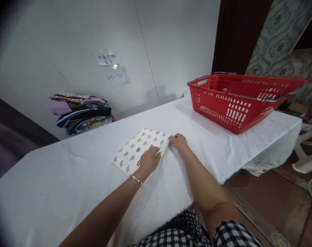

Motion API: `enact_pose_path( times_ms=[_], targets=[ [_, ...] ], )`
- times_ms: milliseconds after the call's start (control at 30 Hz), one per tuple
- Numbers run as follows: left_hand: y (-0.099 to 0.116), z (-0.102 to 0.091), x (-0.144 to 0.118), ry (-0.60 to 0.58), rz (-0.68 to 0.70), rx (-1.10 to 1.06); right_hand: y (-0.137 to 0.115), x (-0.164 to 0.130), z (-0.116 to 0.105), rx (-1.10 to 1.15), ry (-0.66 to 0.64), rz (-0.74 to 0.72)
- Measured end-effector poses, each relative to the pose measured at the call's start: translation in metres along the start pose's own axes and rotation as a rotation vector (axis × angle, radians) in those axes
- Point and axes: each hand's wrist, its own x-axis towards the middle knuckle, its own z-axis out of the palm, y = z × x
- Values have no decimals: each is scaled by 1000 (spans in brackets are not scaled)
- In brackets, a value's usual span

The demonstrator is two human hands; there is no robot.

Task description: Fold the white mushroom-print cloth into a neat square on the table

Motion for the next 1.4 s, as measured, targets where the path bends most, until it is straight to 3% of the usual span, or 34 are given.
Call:
enact_pose_path(
  times_ms=[200,500,733,1100,1400],
  targets=[
    [-2,3,1,32,-8,-49,-8,-15,0,160,-265,75],
    [-8,3,1,49,-60,-195,-5,-14,0,297,-364,106],
    [-6,5,-2,78,59,-73,-8,-15,2,358,-350,81],
    [-3,9,0,71,26,15,-6,-12,6,361,-276,90],
    [3,5,-2,30,93,140,-3,-8,18,387,-169,-19]
  ],
)
